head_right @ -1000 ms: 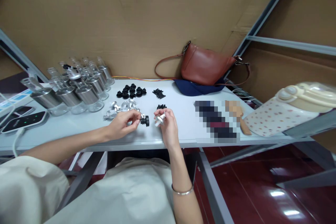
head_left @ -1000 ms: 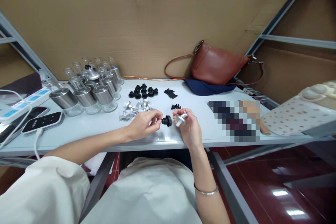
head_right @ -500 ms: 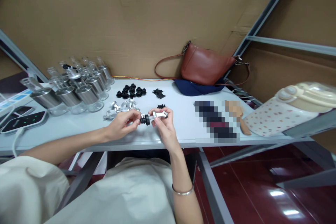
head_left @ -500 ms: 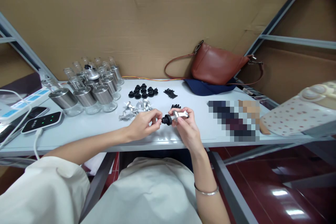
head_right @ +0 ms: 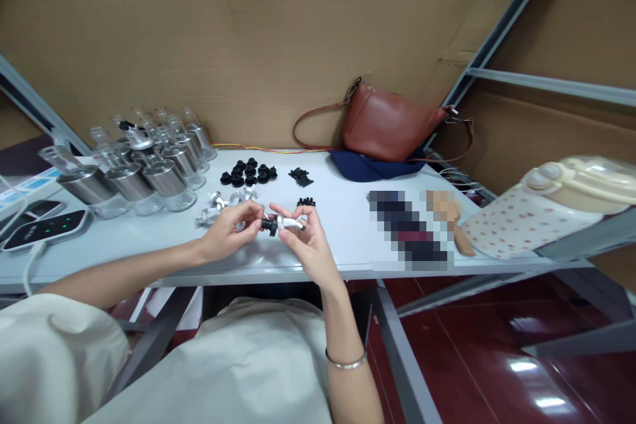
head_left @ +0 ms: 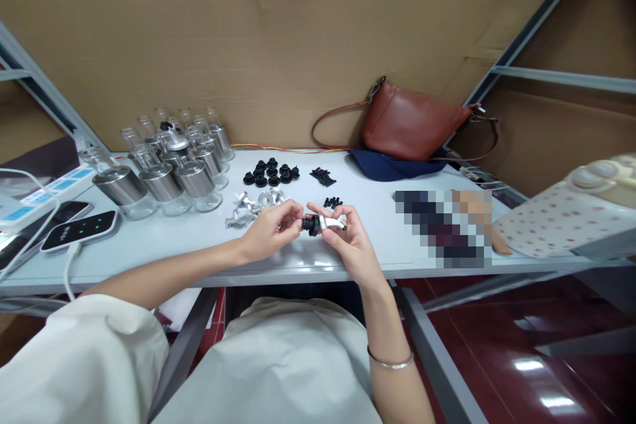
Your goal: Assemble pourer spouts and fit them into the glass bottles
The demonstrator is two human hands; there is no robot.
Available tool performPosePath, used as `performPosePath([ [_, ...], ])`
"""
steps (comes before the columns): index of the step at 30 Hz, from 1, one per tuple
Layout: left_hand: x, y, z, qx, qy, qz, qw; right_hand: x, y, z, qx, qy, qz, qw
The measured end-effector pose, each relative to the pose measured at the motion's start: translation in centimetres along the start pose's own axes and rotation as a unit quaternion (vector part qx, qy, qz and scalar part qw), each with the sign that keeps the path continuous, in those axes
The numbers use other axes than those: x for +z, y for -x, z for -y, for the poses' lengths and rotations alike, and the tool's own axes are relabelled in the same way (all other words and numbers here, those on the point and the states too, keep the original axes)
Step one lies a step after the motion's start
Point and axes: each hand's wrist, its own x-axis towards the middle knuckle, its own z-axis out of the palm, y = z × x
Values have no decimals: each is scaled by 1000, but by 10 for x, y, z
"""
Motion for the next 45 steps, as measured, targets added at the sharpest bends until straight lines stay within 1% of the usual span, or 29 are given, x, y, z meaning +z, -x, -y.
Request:
performPosePath([
  [3, 0, 1, -2, -19, 53, 2, 998, 0, 0, 0, 4, -3, 5, 1000],
  [7, 0, 3, -3, -32, 97, 3, 995, -1, 0, -1, 9, 0, 15, 1000],
  [13, 2, 2, 4, -53, 130, 6, 990, -3, 3, 1, 25, 8, 26, 999],
  [16, 3, 3, 3, -54, 138, 6, 989, -4, 2, 0, 33, 8, 28, 999],
  [20, 3, 6, -3, -31, 131, -23, 991, -4, 0, -2, 40, -4, 33, 999],
  [23, 4, 6, -4, -15, 116, -30, 993, -3, 0, -1, 32, 14, 33, 999],
  [26, 4, 4, -1, -23, 99, -25, 995, -1, 1, 1, 19, 42, 30, 998],
  [31, 4, 5, 0, -26, 82, -31, 996, -1, 0, 2, 32, 58, 43, 997],
  [35, 4, 7, -1, 12, 47, -42, 998, -2, -1, 2, 38, 69, 58, 995],
  [38, 4, 7, 1, 51, -4, -64, 997, -3, 0, 3, 26, 83, 68, 994],
  [40, 4, 6, 2, 63, -22, -70, 995, -3, 1, 4, 18, 88, 70, 994],
  [43, 3, 5, 2, 54, 2, -55, 997, -2, 2, 4, 25, 72, 61, 995],
  [45, 3, 5, 1, 42, 38, -37, 998, -1, 2, 3, 28, 61, 36, 997],
])
